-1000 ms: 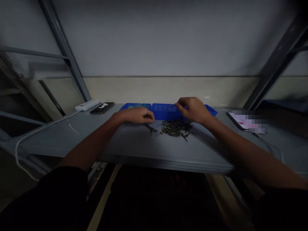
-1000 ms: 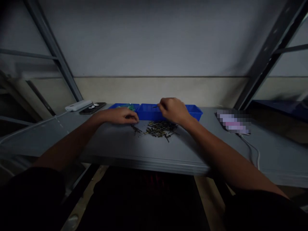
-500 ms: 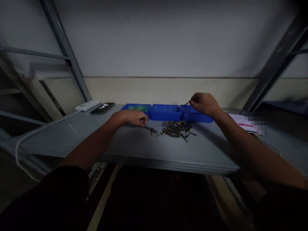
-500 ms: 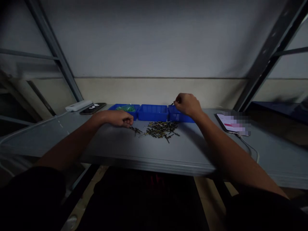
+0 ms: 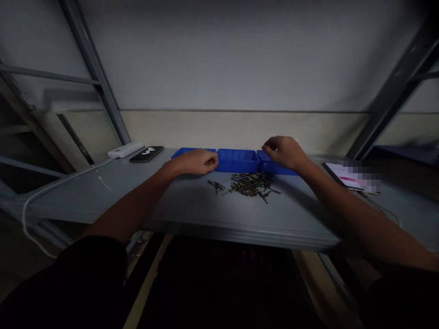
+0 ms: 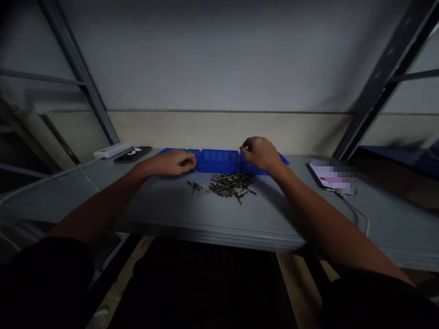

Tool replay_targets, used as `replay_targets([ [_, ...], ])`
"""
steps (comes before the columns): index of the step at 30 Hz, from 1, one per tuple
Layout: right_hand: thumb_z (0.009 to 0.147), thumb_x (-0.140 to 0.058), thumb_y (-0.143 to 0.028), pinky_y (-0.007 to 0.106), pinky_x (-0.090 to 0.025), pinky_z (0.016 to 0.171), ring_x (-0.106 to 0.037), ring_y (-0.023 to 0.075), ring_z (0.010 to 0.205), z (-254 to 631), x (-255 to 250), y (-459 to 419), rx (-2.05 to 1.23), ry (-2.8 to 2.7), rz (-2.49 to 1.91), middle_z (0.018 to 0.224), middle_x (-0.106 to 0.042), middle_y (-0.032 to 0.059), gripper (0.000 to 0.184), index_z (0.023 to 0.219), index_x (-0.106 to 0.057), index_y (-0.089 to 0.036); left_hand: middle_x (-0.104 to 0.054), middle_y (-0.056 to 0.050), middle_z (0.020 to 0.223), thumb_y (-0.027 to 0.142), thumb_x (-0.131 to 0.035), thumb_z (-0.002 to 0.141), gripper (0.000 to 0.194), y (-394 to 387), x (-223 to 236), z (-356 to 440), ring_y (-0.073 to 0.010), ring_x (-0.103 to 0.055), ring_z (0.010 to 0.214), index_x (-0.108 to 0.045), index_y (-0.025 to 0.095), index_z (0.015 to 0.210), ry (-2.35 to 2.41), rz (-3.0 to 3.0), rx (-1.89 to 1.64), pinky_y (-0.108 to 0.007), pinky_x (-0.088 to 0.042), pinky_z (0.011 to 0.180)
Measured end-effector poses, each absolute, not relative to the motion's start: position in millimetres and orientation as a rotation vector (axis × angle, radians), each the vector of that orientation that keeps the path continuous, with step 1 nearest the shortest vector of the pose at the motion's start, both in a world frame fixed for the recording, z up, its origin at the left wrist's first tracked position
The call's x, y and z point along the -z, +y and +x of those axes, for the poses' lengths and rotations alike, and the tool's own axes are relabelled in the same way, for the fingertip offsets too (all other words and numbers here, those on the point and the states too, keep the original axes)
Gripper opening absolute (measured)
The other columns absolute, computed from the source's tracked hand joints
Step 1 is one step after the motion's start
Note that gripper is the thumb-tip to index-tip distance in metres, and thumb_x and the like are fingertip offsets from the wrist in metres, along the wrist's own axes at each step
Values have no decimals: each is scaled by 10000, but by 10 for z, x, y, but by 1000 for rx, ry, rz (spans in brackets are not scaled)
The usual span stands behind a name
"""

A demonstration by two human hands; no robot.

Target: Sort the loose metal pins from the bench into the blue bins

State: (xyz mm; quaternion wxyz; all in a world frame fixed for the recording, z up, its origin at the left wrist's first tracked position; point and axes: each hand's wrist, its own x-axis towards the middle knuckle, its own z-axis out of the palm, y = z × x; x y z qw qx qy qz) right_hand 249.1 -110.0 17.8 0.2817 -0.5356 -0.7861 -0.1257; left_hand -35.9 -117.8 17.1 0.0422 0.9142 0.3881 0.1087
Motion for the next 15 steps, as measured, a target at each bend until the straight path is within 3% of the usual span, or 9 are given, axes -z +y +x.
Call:
replay_targets([
  [4, 812, -489, -313, 318, -429, 681, -588, 189, 773, 2119, -45, -1358, 226, -2301, -1156, 891, -662, 70, 274, 1017, -619, -185, -610, 4, 679, 210, -488, 713, 120, -1222, -77, -200, -108, -513, 580, -587, 197, 780, 1131, 2805, -441, -235, -307, 539],
  [9, 815, -485, -255, 302, -397, 679, -567, 175, 783, 1910, 103, -1487, 229, -2426, -1007, 897, -641, 50, 164, 915, -600, -196, -608, -2, 684, 236, -497, 728, 132, -1227, -19, -118, -101, -516, 583, -591, 186, 806, 1103, 2813, -568, -228, -320, 529],
  [15, 820, -494, -263, 292, -388, 677, -563, 171, 769, 1958, 82, -1459, 201, -2353, -1027, 886, -639, 49, 166, 933, -589, -188, -619, -21, 745, 262, -460, 811, 168, -1277, -28, -93, -108, -523, 635, -596, 172, 852, 1059, 2831, -712, -235, -345, 584],
])
